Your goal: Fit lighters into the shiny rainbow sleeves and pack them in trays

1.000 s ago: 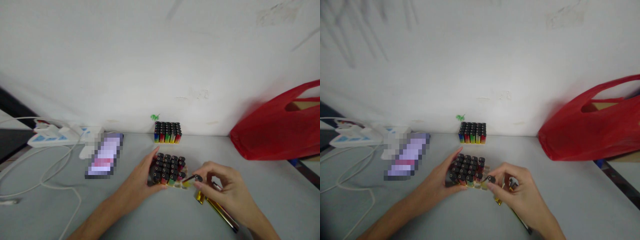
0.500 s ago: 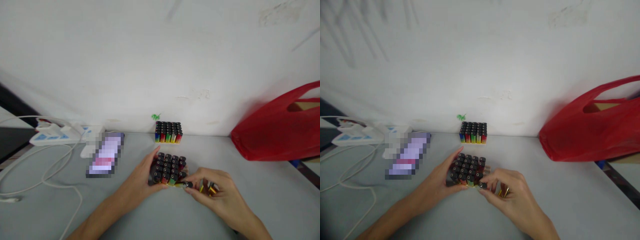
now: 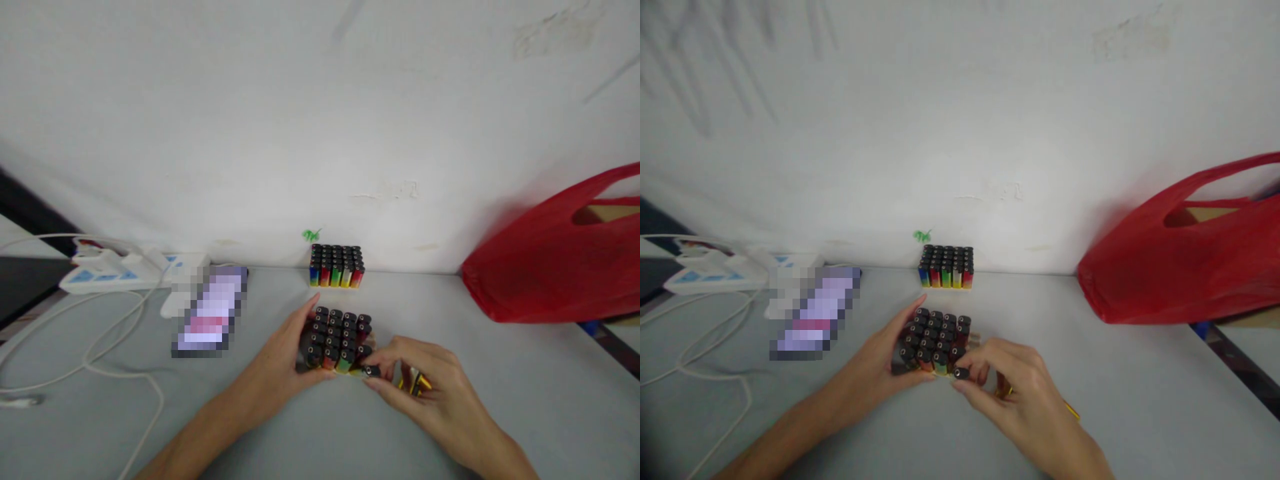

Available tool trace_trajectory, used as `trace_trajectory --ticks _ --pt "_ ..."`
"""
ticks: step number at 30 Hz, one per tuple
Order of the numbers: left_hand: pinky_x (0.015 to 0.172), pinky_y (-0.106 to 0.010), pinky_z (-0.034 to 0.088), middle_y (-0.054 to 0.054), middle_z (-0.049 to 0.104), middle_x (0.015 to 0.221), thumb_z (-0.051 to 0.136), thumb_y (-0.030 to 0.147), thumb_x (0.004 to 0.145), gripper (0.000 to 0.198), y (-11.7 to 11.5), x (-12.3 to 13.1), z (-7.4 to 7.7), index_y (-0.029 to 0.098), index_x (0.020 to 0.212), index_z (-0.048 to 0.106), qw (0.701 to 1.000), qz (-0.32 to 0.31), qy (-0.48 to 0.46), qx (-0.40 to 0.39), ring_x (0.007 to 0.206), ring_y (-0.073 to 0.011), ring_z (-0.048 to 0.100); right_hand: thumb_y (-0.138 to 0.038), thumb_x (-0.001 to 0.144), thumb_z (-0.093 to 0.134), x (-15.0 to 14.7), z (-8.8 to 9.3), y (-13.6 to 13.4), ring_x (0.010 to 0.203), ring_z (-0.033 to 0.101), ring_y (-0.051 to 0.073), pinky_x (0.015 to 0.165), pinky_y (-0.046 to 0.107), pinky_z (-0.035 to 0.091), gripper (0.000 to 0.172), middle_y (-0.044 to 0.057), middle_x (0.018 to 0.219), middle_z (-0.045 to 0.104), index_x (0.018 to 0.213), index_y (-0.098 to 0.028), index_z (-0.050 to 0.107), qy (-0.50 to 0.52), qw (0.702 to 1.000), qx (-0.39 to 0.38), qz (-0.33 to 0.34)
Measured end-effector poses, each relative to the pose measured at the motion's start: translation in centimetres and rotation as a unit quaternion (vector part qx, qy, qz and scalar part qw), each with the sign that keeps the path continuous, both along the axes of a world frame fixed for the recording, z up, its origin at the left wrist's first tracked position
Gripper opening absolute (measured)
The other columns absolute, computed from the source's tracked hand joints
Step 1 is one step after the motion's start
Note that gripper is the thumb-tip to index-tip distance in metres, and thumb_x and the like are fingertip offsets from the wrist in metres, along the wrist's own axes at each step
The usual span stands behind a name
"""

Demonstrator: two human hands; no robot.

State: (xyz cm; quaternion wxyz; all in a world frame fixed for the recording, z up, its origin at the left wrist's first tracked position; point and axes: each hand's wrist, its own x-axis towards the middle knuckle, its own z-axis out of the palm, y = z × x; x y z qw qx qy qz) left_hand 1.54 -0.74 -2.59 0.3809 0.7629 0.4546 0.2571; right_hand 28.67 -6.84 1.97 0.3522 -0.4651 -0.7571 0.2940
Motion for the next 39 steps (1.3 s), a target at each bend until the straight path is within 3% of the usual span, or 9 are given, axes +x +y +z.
trace_trajectory --ticks 6,12,15,19,25,29,33,36,39 --pt "0.128 -0.058 0.038 -0.011 0.051 0.165 0.089 0.038 0.085 0.11 0.0 -0.1 0.0 0.036 0.171 0.021 1.0 -0.001 -0.004 0.002 0.151 -0.0381 0.05 -0.034 0.103 0.071 -0.2 0.2 -0.2 0.077 0.068 0.016 0.069 0.028 0.054 0.011 0.001 0.096 0.076 0.111 -0.028 0.073 0.047 0.998 -0.019 -0.043" --pt "0.128 -0.061 0.038 -0.011 0.049 0.166 0.089 0.04 0.086 0.109 -0.1 -0.1 0.1 0.037 0.171 0.021 1.0 -0.002 -0.013 -0.004 0.15 -0.0391 0.051 -0.043 0.104 0.059 2.2 -0.2 1.0 0.083 0.063 0.024 0.064 0.033 0.051 0.022 0.005 0.099 0.072 0.112 -0.026 0.07 -0.037 0.972 -0.052 -0.227" --pt "0.128 -0.059 0.038 -0.011 0.049 0.167 0.089 0.039 0.086 0.107 -0.1 0.0 0.2 0.035 0.17 0.023 1.0 0.004 -0.011 -0.006 0.15 -0.0388 0.051 -0.047 0.096 0.072 4.1 -0.6 1.6 0.103 0.062 0.029 0.091 0.043 0.052 0.022 0.006 0.107 0.069 0.105 -0.026 0.071 -0.128 0.978 -0.064 -0.155" --pt "0.127 -0.058 0.039 -0.01 0.05 0.165 0.089 0.038 0.085 0.108 -0.1 0.0 0.2 0.036 0.17 0.023 1.0 0.003 -0.014 -0.003 0.148 -0.0382 0.052 -0.058 0.079 0.089 5.5 -1.1 1.5 0.103 0.061 0.031 0.088 0.043 0.051 0.043 0.005 0.107 0.067 0.104 -0.028 0.072 -0.207 0.969 -0.113 -0.073" --pt "0.128 -0.058 0.037 -0.012 0.05 0.165 0.089 0.037 0.085 0.11 -0.1 0.0 0.2 0.034 0.171 0.021 1.0 0.005 -0.004 -0.009 0.15 -0.0383 0.05 -0.061 0.069 0.095 5.1 -1.1 0.7 0.098 0.062 0.033 0.082 0.043 0.044 0.059 0.006 0.104 0.07 0.108 -0.026 0.069 -0.285 0.945 -0.089 -0.133" --pt "0.129 -0.058 0.036 -0.011 0.049 0.167 0.092 0.038 0.082 0.112 -0.2 0.0 0.4 0.035 0.17 0.024 1.0 0.013 -0.003 -0.015 0.152 -0.0388 0.048 -0.07 0.08 0.084 4.3 -1.2 0.7 0.087 0.064 0.03 0.082 0.045 0.04 0.054 0.003 0.09 0.071 0.104 -0.025 0.067 -0.286 0.941 -0.089 -0.156" --pt "0.13 -0.058 0.035 -0.011 0.047 0.168 0.091 0.035 0.083 0.112 -0.1 0.0 0.4 0.034 0.171 0.022 1.0 0.01 0.001 -0.015 0.152 -0.0383 0.048 -0.065 0.091 0.075 3.5 -2.7 1.5 0.089 0.068 0.032 0.088 0.05 0.039 0.048 0.004 0.088 0.073 0.112 -0.024 0.067 -0.259 0.944 -0.062 -0.195" --pt "0.13 -0.059 0.034 -0.011 0.046 0.169 0.091 0.036 0.083 0.111 -0.2 -0.1 0.3 0.035 0.171 0.023 1.0 0.01 -0.006 -0.013 0.153 -0.0391 0.047 -0.058 0.088 0.078 3.5 -4.0 2.0 0.098 0.07 0.035 0.092 0.052 0.042 0.06 0.007 0.097 0.076 0.133 -0.022 0.062 -0.211 0.949 -0.043 -0.23" --pt "0.131 -0.059 0.033 -0.01 0.044 0.171 0.091 0.038 0.084 0.111 -0.3 0.0 0.3 0.037 0.171 0.022 1.0 0.004 -0.019 -0.012 0.155 -0.0387 0.045 -0.053 0.083 0.078 3.8 -4.2 2.2 0.098 0.072 0.036 0.088 0.049 0.049 0.057 0.009 0.1 0.079 0.129 -0.021 0.066 -0.149 0.954 -0.095 -0.242"
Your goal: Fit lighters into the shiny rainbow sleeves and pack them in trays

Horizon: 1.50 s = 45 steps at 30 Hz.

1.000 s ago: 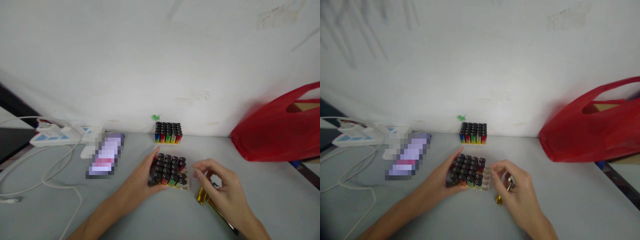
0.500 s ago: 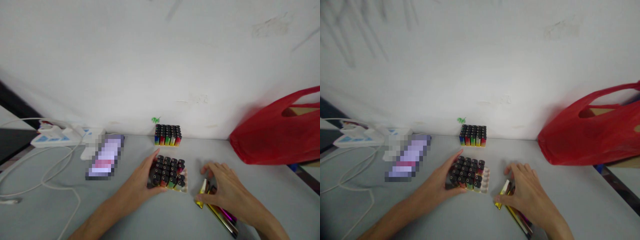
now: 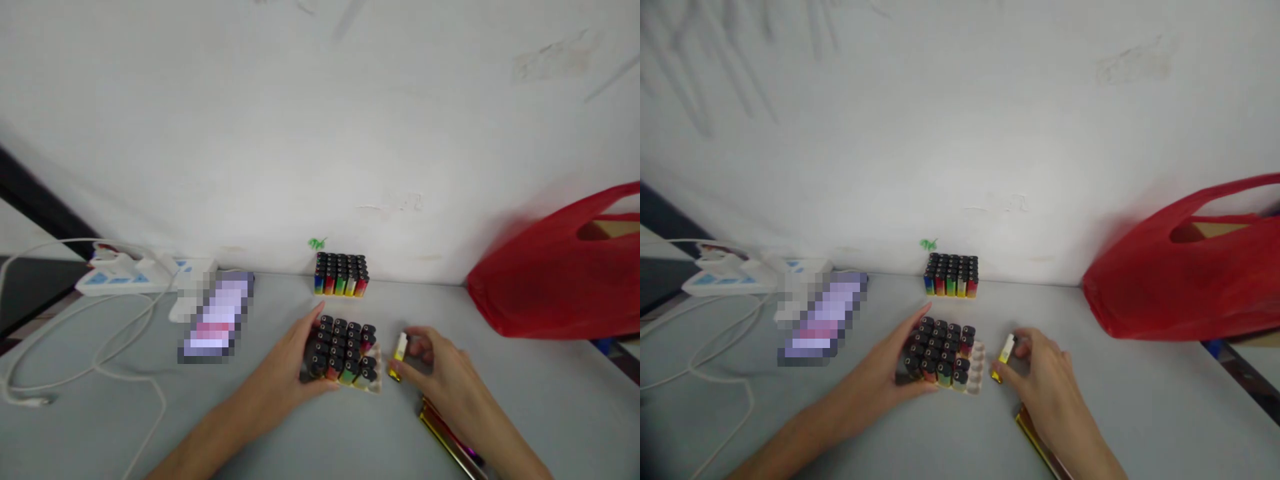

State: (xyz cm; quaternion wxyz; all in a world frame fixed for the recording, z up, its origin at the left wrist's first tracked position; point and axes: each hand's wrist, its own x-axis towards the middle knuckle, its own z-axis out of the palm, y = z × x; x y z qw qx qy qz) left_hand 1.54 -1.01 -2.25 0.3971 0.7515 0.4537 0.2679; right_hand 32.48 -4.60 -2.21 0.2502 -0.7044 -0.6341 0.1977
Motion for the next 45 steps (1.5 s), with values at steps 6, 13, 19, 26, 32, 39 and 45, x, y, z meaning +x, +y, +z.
trace_trajectory --ticks 6,13,19,26,32,39,45 --pt "0.132 -0.057 0.033 -0.011 0.047 0.168 0.091 0.033 0.084 0.111 -0.2 0.3 0.7 0.034 0.171 0.021 1.0 -0.001 0.01 -0.016 0.154 -0.0367 0.046 -0.028 0.085 0.059 0.0 1.0 0.0 0.093 0.076 0.031 0.085 0.043 0.055 0.035 0.009 0.103 0.082 0.117 -0.021 0.073 0.05 0.998 -0.035 0.016" --pt "0.132 -0.06 0.033 -0.011 0.043 0.171 0.088 0.035 0.087 0.106 -0.2 0.2 0.6 0.034 0.171 0.023 1.0 -0.007 0.005 -0.003 0.155 -0.038 0.044 -0.023 0.096 0.055 -1.1 1.2 -0.1 0.097 0.072 0.031 0.088 0.045 0.054 0.025 0.009 0.106 0.078 0.11 -0.024 0.076 -0.039 0.998 0.044 0.04" --pt "0.133 -0.058 0.032 -0.01 0.042 0.172 0.089 0.035 0.086 0.107 -0.1 0.2 0.5 0.035 0.171 0.024 1.0 -0.005 0.001 0.006 0.157 -0.038 0.043 -0.034 0.105 0.056 -1.8 1.6 -0.1 0.102 0.068 0.031 0.091 0.046 0.053 0.017 0.01 0.107 0.07 0.109 -0.026 0.07 -0.032 0.994 0.039 0.097" --pt "0.133 -0.057 0.031 -0.01 0.042 0.172 0.089 0.035 0.087 0.107 -0.1 0.2 0.4 0.035 0.171 0.023 1.0 -0.007 0.004 0.005 0.157 -0.0372 0.042 -0.043 0.112 0.045 -1.8 1.6 0.0 0.103 0.067 0.03 0.093 0.044 0.05 0.029 0.01 0.108 0.07 0.11 -0.025 0.068 0.048 0.994 0.03 0.095" --pt "0.133 -0.055 0.034 -0.008 0.043 0.171 0.088 0.039 0.088 0.108 0.0 -0.1 -0.3 0.038 0.171 0.019 1.0 -0.016 0.005 0.016 0.156 -0.0363 0.044 -0.056 0.106 0.055 -1.8 2.8 0.0 0.074 0.056 0.021 0.067 0.032 0.047 0.04 0.001 0.082 0.06 0.117 -0.021 0.07 0.309 0.95 0.03 -0.034" --pt "0.132 -0.056 0.033 -0.009 0.039 0.174 0.086 0.036 0.089 0.104 0.0 0.0 -0.1 0.035 0.171 0.022 1.0 -0.007 0.012 0.009 0.157 -0.0368 0.042 -0.032 0.092 0.084 -1.9 4.2 0.0 0.07 0.05 0.011 0.065 0.021 0.053 0.043 -0.001 0.085 0.055 0.132 -0.019 0.074 0.729 0.68 -0.076 -0.002" --pt "0.133 -0.057 0.031 -0.011 0.042 0.172 0.088 0.036 0.087 0.107 -0.1 0.0 0.1 0.033 0.171 0.022 1.0 -0.008 0.011 -0.009 0.156 -0.0375 0.043 -0.018 0.084 0.083 -1.8 4.0 -0.6 0.063 0.054 0.011 0.06 0.021 0.055 0.02 -0.001 0.075 0.057 0.103 -0.017 0.077 0.79 0.598 -0.134 0.003"
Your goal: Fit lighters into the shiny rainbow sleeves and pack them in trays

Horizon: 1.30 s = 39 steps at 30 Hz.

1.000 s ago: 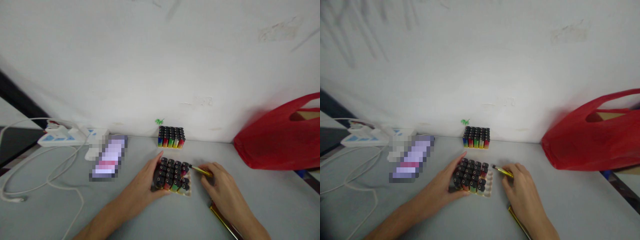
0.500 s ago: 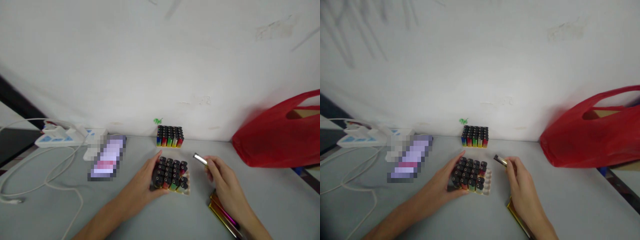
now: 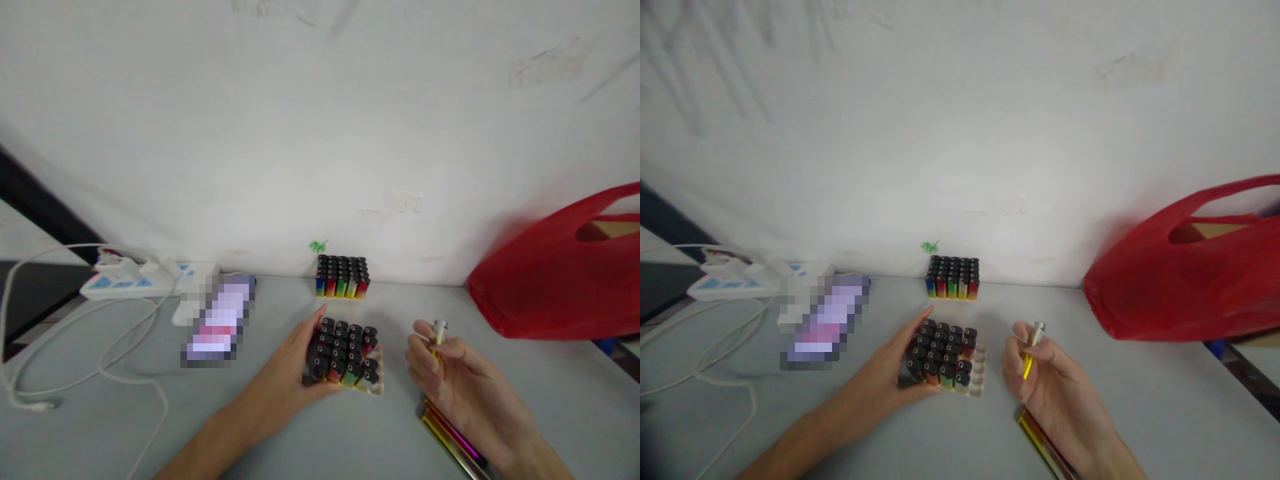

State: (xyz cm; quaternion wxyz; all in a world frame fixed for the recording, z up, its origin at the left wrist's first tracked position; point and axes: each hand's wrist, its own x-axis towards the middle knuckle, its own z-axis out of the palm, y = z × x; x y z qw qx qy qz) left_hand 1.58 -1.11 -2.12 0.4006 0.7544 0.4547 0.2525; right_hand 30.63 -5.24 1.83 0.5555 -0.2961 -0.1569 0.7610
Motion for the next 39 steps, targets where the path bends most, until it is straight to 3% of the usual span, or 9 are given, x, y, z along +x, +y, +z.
trace_trajectory --ticks 3,7,10,15,20,28,31,35,39 --pt "0.133 -0.057 0.031 -0.01 0.042 0.171 0.087 0.035 0.087 0.105 0.0 0.0 -0.1 0.033 0.171 0.024 1.0 0.001 -0.009 0.004 0.156 -0.0374 0.043 -0.018 0.093 0.077 0.0 0.0 0.0 0.046 0.031 0.006 0.04 0.016 0.036 0.009 -0.007 0.064 0.045 0.101 -0.021 0.075 -0.009 1.0 -0.001 -0.001" --pt "0.133 -0.056 0.031 -0.01 0.042 0.172 0.086 0.034 0.088 0.105 0.1 0.1 0.1 0.033 0.171 0.022 1.0 -0.004 -0.004 0.01 0.157 -0.0374 0.042 -0.034 0.1 0.073 0.2 0.2 0.2 0.049 0.017 0.007 0.04 0.017 0.029 0.02 -0.01 0.062 0.031 0.108 -0.016 0.076 -0.039 0.998 0.032 -0.042" --pt "0.132 -0.055 0.034 -0.011 0.043 0.171 0.086 0.035 0.089 0.104 0.1 0.1 0.2 0.032 0.171 0.023 1.0 -0.013 -0.003 0.016 0.156 -0.037 0.043 -0.054 0.102 0.065 0.1 0.1 0.5 0.056 0.027 0.01 0.049 0.021 0.04 0.043 -0.006 0.069 0.035 0.106 -0.013 0.076 -0.055 0.997 0.043 -0.041" --pt "0.133 -0.055 0.032 -0.009 0.04 0.173 0.087 0.034 0.089 0.105 0.1 0.0 -0.1 0.034 0.171 0.021 0.999 -0.014 0.002 0.03 0.157 -0.0353 0.042 -0.047 0.107 0.058 -0.8 -0.3 0.8 0.072 0.051 0.016 0.069 0.026 0.049 0.033 0.002 0.079 0.054 0.091 -0.02 0.069 -0.229 0.959 0.139 -0.092" --pt "0.132 -0.056 0.034 -0.011 0.042 0.172 0.085 0.037 0.091 0.104 0.2 0.0 -0.2 0.034 0.172 0.02 0.999 -0.02 -0.001 0.031 0.157 -0.0364 0.042 -0.048 0.109 0.055 -0.9 -0.1 0.4 0.055 0.034 0.013 0.051 0.025 0.032 0.029 -0.003 0.073 0.047 0.093 -0.025 0.064 -0.239 0.956 0.14 -0.096" --pt "0.133 -0.058 0.031 -0.012 0.039 0.173 0.085 0.036 0.091 0.104 0.1 0.1 -0.1 0.033 0.172 0.02 1.0 -0.014 -0.002 0.021 0.159 -0.0366 0.04 -0.06 0.108 0.044 -0.6 -0.7 0.8 0.068 0.039 0.02 0.069 0.034 0.042 0.048 -0.001 0.071 0.039 0.081 -0.024 0.06 -0.231 0.962 0.137 -0.058" --pt "0.133 -0.057 0.031 -0.012 0.037 0.174 0.085 0.035 0.091 0.104 0.1 0.1 -0.1 0.033 0.171 0.02 1.0 -0.014 -0.001 0.02 0.16 -0.0365 0.038 -0.065 0.107 0.043 -0.6 -1.0 0.7 0.073 0.041 0.023 0.073 0.037 0.042 0.05 0.0 0.075 0.041 0.079 -0.025 0.055 -0.317 0.927 0.188 -0.068" --pt "0.133 -0.056 0.032 -0.012 0.039 0.173 0.085 0.034 0.09 0.103 0.1 0.0 0.0 0.033 0.171 0.021 1.0 -0.013 0.0 0.022 0.159 -0.0371 0.04 -0.063 0.107 0.047 0.5 -0.9 0.6 0.079 0.042 0.023 0.074 0.037 0.037 0.048 0.002 0.083 0.048 0.081 -0.025 0.058 -0.491 0.832 0.247 -0.078" --pt "0.133 -0.055 0.031 -0.012 0.038 0.174 0.084 0.035 0.091 0.103 0.1 0.0 0.1 0.032 0.172 0.019 1.0 -0.016 -0.001 0.018 0.158 -0.0362 0.04 -0.064 0.105 0.049 1.7 0.0 0.9 0.065 0.032 0.021 0.062 0.035 0.034 0.052 -0.001 0.07 0.038 0.071 -0.025 0.052 -0.335 0.901 0.256 -0.101"
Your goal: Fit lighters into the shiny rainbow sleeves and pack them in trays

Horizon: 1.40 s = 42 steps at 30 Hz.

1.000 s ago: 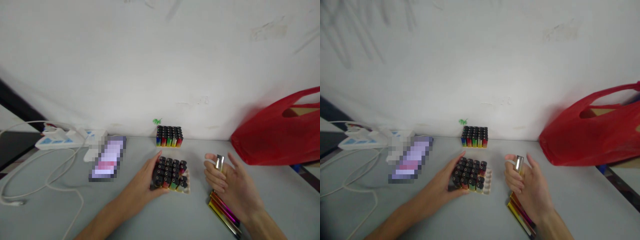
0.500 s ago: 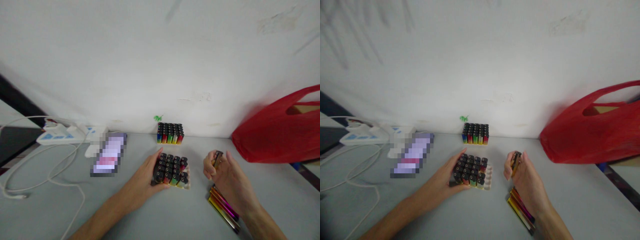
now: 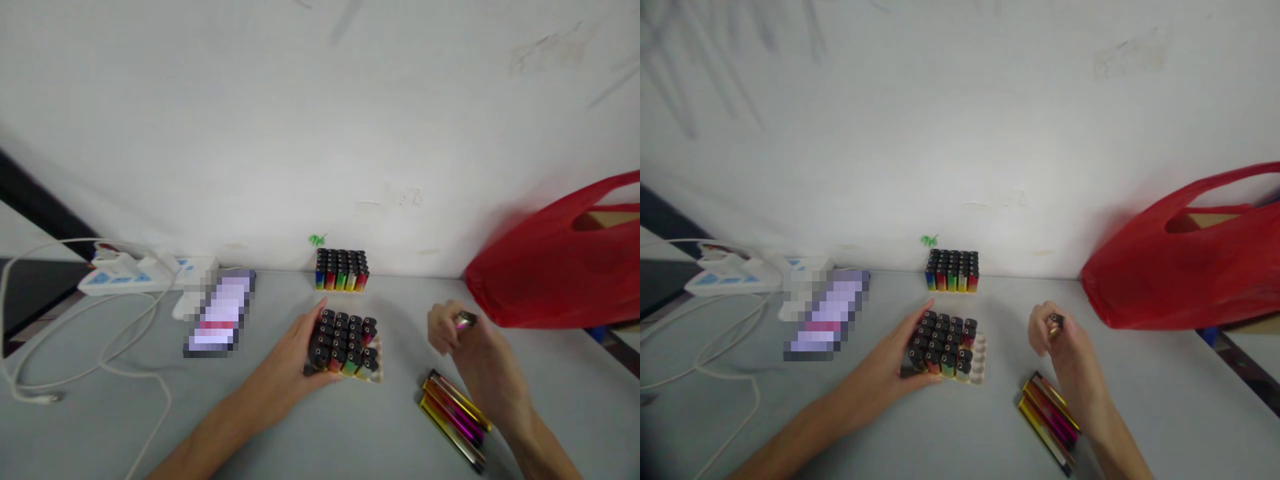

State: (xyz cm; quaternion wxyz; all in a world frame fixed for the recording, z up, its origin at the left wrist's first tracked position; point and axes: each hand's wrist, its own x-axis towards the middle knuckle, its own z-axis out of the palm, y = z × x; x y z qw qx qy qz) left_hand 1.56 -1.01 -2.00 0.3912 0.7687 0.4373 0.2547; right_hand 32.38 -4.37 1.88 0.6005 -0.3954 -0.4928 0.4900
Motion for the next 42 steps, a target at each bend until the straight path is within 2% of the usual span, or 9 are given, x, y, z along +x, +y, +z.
trace_trajectory --ticks 4,8,12,16,22,28,32,36,42 --pt "0.134 -0.057 0.029 -0.012 0.04 0.173 0.084 0.033 0.091 0.102 -0.1 0.1 0.2 0.031 0.171 0.021 1.0 0.001 -0.003 -0.002 0.158 -0.0367 0.04 -0.063 0.102 0.054 0.0 0.8 0.1 0.058 0.018 0.017 0.052 0.032 0.026 0.054 -0.004 0.065 0.028 0.065 -0.024 0.049 0.156 0.98 -0.102 0.066" --pt "0.134 -0.058 0.03 -0.011 0.04 0.173 0.084 0.034 0.09 0.103 -0.1 0.2 0.3 0.033 0.171 0.022 1.0 0.001 -0.003 -0.001 0.158 -0.037 0.04 -0.065 0.096 0.065 -1.3 -0.1 -0.3 0.056 0.01 0.014 0.049 0.03 0.019 0.057 -0.007 0.063 0.024 0.064 -0.024 0.043 0.167 0.96 -0.195 0.113" --pt "0.134 -0.058 0.029 -0.011 0.039 0.174 0.085 0.034 0.09 0.103 -0.1 0.1 0.2 0.033 0.171 0.022 1.0 0.004 -0.008 -0.002 0.159 -0.037 0.039 -0.065 0.097 0.062 -3.1 -1.2 -0.9 0.052 0.009 0.011 0.046 0.027 0.013 0.057 -0.009 0.059 0.019 0.064 -0.024 0.04 0.16 0.943 -0.248 0.153" --pt "0.135 -0.056 0.028 -0.011 0.036 0.175 0.085 0.034 0.091 0.104 0.0 0.1 0.0 0.033 0.171 0.02 1.0 -0.003 -0.002 0.001 0.16 -0.036 0.037 -0.061 0.096 0.063 -4.3 -1.1 -1.5 0.05 0.011 0.01 0.045 0.026 0.014 0.055 -0.01 0.059 0.02 0.065 -0.024 0.038 0.182 0.93 -0.256 0.191" --pt "0.133 -0.057 0.031 -0.011 0.039 0.173 0.085 0.035 0.091 0.104 0.0 0.0 -0.1 0.034 0.171 0.018 1.0 0.0 0.0 0.004 0.158 -0.0358 0.041 -0.063 0.099 0.061 -4.3 -1.0 -1.3 0.053 0.01 0.011 0.046 0.024 0.014 0.055 -0.009 0.061 0.021 0.067 -0.023 0.041 0.212 0.924 -0.267 0.175" --pt "0.134 -0.058 0.028 -0.011 0.037 0.175 0.084 0.037 0.092 0.103 0.0 0.0 -0.2 0.033 0.172 0.019 1.0 -0.001 -0.001 0.001 0.159 -0.0365 0.039 -0.067 0.105 0.046 -4.1 -0.9 -1.1 0.049 0.022 0.012 0.046 0.027 0.022 0.061 -0.005 0.057 0.032 0.062 -0.023 0.045 0.201 0.929 -0.248 0.19" --pt "0.134 -0.056 0.029 -0.011 0.039 0.173 0.087 0.034 0.089 0.106 0.0 0.1 0.0 0.034 0.171 0.02 1.0 0.0 -0.009 -0.003 0.158 -0.0363 0.041 -0.068 0.102 0.054 -4.3 -0.6 -1.0 0.052 0.022 0.013 0.051 0.026 0.028 0.057 -0.006 0.059 0.031 0.067 -0.024 0.046 0.216 0.929 -0.249 0.168" --pt "0.134 -0.056 0.029 -0.011 0.041 0.172 0.088 0.035 0.089 0.105 -0.1 0.2 0.4 0.033 0.171 0.022 1.0 0.0 -0.014 -0.004 0.157 -0.0364 0.041 -0.064 0.099 0.065 -4.0 -0.6 -0.9 0.054 0.013 0.011 0.048 0.024 0.022 0.054 -0.008 0.063 0.024 0.069 -0.022 0.047 0.249 0.92 -0.255 0.164" --pt "0.134 -0.057 0.028 -0.013 0.04 0.172 0.089 0.036 0.088 0.107 -0.2 0.1 0.1 0.031 0.171 0.022 1.0 0.004 -0.011 -0.008 0.157 -0.0367 0.04 -0.067 0.1 0.06 -3.6 -1.6 -0.9 0.05 0.009 0.008 0.044 0.022 0.013 0.06 -0.01 0.06 0.02 0.066 -0.022 0.04 0.279 0.899 -0.267 0.208"
